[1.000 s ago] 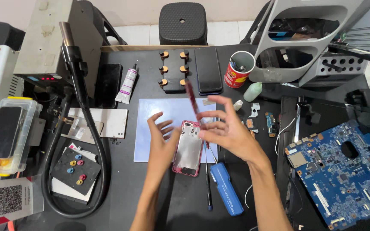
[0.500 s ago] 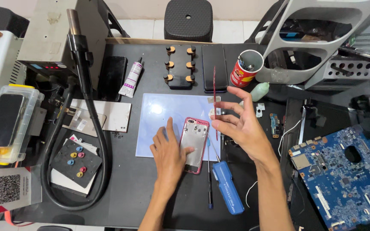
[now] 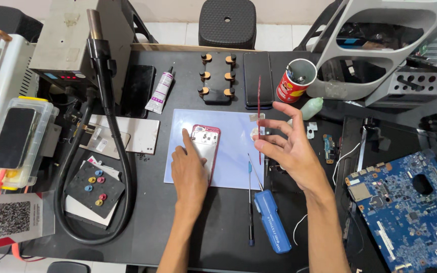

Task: The person applies adhesive to a smartphone back cover and attaches it to the device. They then place multiple suction cups on the back of the phone to secure the assembly. Finally, the person uses a plastic pry tool to separate the screen from the phone's frame.

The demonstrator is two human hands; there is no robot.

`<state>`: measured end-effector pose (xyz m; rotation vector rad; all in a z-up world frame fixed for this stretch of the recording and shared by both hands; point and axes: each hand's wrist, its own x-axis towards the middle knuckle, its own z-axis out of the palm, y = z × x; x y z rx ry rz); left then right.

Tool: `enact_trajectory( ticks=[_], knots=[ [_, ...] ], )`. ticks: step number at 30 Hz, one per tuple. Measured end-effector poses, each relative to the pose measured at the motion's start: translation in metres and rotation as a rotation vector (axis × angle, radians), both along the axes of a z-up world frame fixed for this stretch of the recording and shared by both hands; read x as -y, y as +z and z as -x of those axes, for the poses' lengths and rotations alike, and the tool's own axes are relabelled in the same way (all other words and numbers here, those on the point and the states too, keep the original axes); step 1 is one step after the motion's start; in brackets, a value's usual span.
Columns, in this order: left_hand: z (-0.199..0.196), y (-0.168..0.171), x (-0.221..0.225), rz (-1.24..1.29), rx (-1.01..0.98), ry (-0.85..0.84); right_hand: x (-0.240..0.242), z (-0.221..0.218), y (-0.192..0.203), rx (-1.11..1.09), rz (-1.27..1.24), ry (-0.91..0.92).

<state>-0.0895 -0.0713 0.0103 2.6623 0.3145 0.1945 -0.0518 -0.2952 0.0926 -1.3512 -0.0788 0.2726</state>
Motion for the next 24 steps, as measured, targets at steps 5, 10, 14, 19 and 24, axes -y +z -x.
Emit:
enact_trajectory(
  ticks=[5,10,14,19,24],
  knots=[
    [-0.006,0.013,0.003,0.079,-0.098,0.069,-0.003,-0.001,-0.001,-0.018,0.017,-0.017],
    [-0.008,0.013,0.01,0.037,-0.128,0.096,-0.002,-0.002,-0.003,0.013,0.033,-0.016],
    [-0.012,0.005,0.004,0.056,-0.108,0.098,-0.001,-0.002,-0.001,-0.003,0.036,-0.032],
    [-0.019,0.007,-0.007,0.213,-0.21,0.117,-0.002,0.0,0.0,0.022,0.02,-0.02],
    [-0.025,0.005,-0.021,0.255,-0.291,0.05,-0.004,0.002,0.001,0.037,0.027,-0.008]
  ],
)
